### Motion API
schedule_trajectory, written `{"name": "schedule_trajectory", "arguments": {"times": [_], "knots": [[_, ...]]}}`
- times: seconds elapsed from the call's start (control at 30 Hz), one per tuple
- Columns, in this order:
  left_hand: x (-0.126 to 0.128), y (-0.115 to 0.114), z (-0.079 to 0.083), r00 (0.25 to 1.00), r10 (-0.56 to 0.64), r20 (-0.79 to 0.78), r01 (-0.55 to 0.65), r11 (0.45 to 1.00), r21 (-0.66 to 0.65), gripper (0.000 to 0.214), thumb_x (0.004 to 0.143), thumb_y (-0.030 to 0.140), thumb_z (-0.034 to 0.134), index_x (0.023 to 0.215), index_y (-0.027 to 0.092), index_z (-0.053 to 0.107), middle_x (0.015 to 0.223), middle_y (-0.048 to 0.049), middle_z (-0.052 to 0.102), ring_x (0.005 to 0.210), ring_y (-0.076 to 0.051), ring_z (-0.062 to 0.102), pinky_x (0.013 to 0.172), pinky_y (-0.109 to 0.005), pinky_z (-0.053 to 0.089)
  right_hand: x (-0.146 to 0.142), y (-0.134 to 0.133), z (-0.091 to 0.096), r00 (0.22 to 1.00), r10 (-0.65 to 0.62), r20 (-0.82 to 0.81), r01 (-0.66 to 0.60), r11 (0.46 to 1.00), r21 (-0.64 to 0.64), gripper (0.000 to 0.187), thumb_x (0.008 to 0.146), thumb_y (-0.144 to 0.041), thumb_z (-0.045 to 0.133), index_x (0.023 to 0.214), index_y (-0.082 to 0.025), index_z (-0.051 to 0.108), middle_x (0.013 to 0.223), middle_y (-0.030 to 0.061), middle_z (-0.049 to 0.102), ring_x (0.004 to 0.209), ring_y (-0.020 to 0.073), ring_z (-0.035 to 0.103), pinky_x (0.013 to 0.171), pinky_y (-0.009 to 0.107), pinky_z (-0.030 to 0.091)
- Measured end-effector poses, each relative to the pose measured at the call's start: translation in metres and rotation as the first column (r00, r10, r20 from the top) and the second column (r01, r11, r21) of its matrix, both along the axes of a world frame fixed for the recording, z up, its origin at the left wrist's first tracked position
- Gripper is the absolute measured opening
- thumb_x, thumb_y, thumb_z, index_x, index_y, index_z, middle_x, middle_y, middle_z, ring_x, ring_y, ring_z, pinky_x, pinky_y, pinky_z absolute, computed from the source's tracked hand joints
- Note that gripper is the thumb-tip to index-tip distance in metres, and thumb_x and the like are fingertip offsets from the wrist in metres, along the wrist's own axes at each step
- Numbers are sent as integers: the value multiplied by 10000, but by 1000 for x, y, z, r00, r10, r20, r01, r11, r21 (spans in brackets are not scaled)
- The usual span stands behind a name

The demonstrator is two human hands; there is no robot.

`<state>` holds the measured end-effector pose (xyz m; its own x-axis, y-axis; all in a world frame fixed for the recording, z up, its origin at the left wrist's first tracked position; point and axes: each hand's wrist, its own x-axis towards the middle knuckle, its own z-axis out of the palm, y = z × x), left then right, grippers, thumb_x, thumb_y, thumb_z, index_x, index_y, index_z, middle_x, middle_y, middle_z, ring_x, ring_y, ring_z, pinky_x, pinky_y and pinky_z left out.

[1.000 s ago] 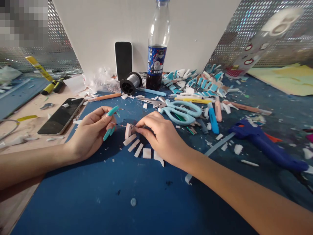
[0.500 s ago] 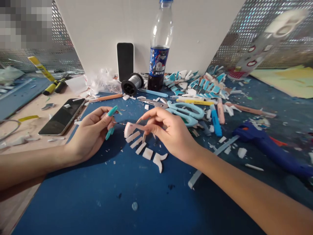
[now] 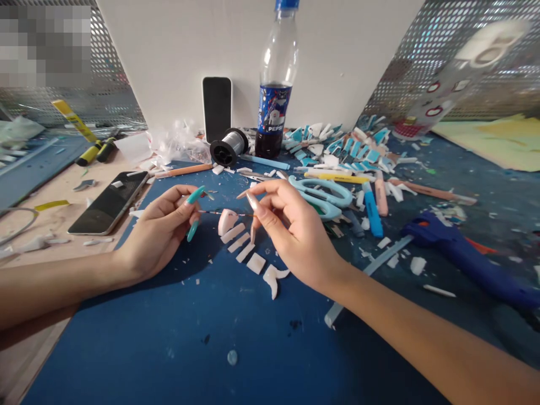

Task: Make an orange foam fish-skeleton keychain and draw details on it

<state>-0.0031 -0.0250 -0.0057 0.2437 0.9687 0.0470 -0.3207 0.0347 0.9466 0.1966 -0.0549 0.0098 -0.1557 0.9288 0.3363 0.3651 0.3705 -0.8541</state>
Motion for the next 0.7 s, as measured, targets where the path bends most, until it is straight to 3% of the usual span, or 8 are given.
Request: {"name": "schedule_trajectory", "arguments": {"times": [0.4,0.7], "knots": [[-1,1,1,1000,2,-15,-2,1000,0,25,853,157,571,875,162,560,549,42,524,538,-66,465,513,-121,385,1,2,-1,996,-61,65,60,998,15,126,919,-292,513,1013,-210,524,637,-24,560,501,103,499,464,261,368],[-3,2,-2,1000,2,3,-2,1000,-23,55,890,157,526,865,167,575,580,41,491,516,-55,418,488,-123,359,1,5,-1,988,80,129,-62,989,-133,254,947,-293,428,1120,-168,566,611,-14,530,527,108,505,459,238,369]]}}
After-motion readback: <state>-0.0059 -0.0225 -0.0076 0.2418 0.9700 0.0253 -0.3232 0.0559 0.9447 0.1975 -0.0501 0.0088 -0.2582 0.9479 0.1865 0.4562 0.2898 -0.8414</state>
